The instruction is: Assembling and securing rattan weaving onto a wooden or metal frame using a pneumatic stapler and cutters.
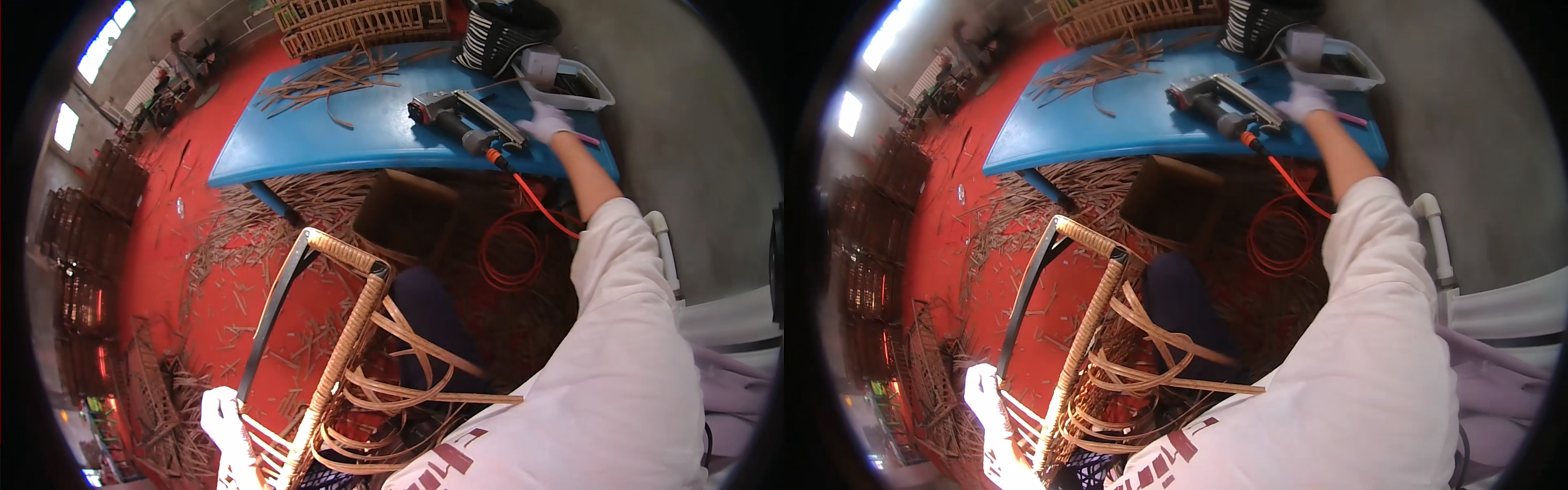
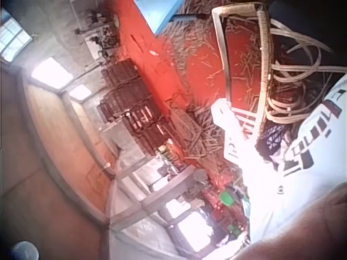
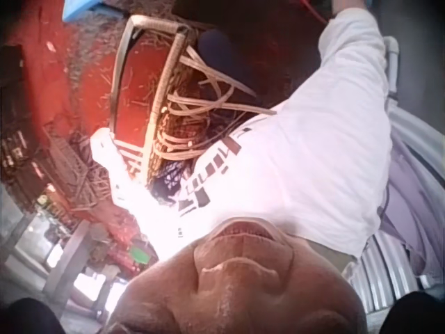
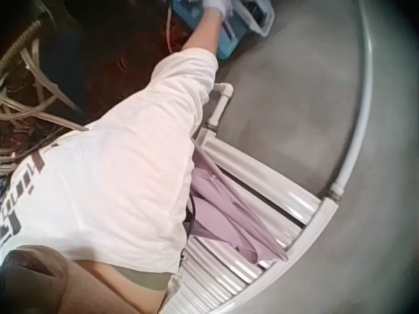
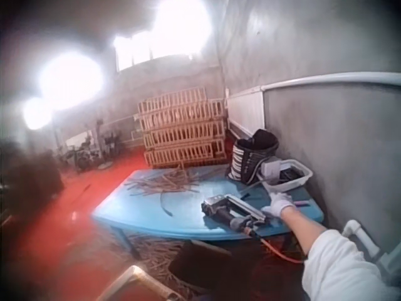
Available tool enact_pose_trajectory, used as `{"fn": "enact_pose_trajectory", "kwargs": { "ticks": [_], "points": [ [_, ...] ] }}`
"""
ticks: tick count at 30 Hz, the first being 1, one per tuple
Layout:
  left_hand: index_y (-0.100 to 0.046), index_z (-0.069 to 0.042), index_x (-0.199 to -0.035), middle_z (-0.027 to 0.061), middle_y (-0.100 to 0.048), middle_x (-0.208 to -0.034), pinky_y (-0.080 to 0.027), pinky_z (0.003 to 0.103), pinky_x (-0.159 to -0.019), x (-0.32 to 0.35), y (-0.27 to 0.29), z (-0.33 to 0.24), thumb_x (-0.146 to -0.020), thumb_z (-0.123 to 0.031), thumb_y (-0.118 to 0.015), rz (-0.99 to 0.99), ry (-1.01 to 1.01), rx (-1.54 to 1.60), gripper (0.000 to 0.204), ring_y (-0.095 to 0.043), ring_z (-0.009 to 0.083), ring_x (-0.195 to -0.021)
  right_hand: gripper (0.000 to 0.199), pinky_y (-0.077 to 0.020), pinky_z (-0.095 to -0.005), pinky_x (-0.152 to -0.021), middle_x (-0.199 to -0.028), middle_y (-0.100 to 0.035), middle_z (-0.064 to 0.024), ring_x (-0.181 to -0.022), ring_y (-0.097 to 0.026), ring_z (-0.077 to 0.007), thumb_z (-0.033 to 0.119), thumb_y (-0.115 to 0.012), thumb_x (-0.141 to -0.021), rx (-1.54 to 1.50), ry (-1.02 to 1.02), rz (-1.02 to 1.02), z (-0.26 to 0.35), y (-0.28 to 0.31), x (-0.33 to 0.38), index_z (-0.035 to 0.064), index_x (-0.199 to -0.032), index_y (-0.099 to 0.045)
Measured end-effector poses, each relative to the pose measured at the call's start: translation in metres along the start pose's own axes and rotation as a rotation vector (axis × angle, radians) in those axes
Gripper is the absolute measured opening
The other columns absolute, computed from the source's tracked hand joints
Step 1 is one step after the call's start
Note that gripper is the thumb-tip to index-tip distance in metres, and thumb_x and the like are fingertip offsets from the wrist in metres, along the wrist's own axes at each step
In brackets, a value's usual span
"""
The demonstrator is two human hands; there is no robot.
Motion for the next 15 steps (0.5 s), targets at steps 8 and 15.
{"fn": "enact_pose_trajectory", "kwargs": {
  "ticks": [8, 15],
  "points": [
    [-0.067, -0.003, -0.093, 0.0037, -0.061, -0.085, -0.045, 0.026, -0.063, 0.018, 0.055, 0.034, -0.092, -0.007, -0.054, 0.058, -0.083, -0.154, 0.014, -0.058, 0.0105, -0.075, 0.068, -0.0478, -0.026, -0.064, -0.113, -0.063, -0.0079, -0.074, -0.058, -0.011, 0.022, -0.07, -0.081, -0.572, 0.282, 0.414, -0.15, -0.107, 0.02, 0.002, -0.141, -0.046],
    [-0.073, -0.007, -0.091, 0.0059, -0.068, -0.085, -0.051, 0.029, -0.069, 0.048, 0.109, 0.063, -0.09, -0.017, -0.061, -0.014, 0.017, 0.156, 0.015, -0.065, 0.0151, -0.076, 0.047, -0.0412, -0.0286, -0.103, -0.135, -0.056, -0.0141, -0.119, -0.057, -0.02, 0.015, -0.055, -0.099, -1.09, 0.404, 0.162, -0.058, -0.053, 0.008, -0.0076, -0.139, -0.047]
  ]
}}
Point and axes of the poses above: each hand's wrist, its own x-axis away from the middle knuckle, its own y-axis out of the back of the hand, z = x × y, the point moved 10 cm from there along -x, towards the middle knuckle
